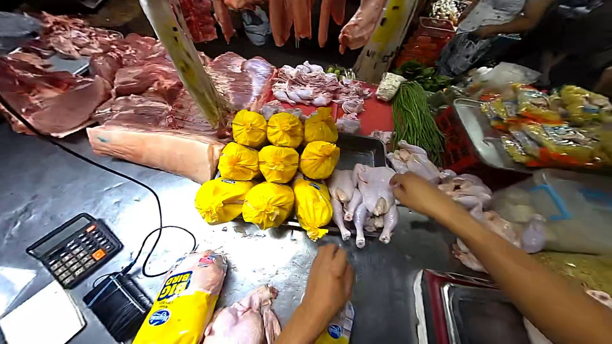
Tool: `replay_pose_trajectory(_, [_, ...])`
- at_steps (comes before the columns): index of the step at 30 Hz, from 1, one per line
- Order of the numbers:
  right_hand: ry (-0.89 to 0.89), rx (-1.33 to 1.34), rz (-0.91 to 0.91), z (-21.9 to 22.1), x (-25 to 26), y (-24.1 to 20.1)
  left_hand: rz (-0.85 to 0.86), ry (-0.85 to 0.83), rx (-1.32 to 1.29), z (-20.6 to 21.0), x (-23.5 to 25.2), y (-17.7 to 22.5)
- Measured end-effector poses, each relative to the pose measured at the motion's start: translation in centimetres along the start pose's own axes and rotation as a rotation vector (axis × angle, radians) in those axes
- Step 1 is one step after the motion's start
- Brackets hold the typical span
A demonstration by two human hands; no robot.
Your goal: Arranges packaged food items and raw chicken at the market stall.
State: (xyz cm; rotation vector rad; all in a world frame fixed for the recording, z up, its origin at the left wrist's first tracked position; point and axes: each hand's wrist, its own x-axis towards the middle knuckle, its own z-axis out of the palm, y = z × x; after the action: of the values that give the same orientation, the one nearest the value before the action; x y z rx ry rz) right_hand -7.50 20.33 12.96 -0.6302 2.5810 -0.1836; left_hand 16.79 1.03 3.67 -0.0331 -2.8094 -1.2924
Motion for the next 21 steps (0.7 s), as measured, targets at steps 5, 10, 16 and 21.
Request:
replay_pose_trajectory(5, [-0.264,0.074,-0.177,9.5,-4.6,-3.4,-0.038,-0.014,0.111,2.9,7.2,3.0])
replay_pose_trajectory(10, [-0.170,-0.009,-0.081,12.2,-4.1,-3.6,-0.262,-0.167,0.005,3.4,11.1,1.8])
replay_pose_trajectory(16, [0.184,0.402,-0.051,3.2,-3.4,0.1,-0.379,-0.188,-0.026,3.6,11.4,1.5])
replay_pose_trajectory(21, [0.458,0.565,0.036,-6.9,-2.7,2.5,-0.496,-0.034,0.042,-0.1,13.1,3.6])
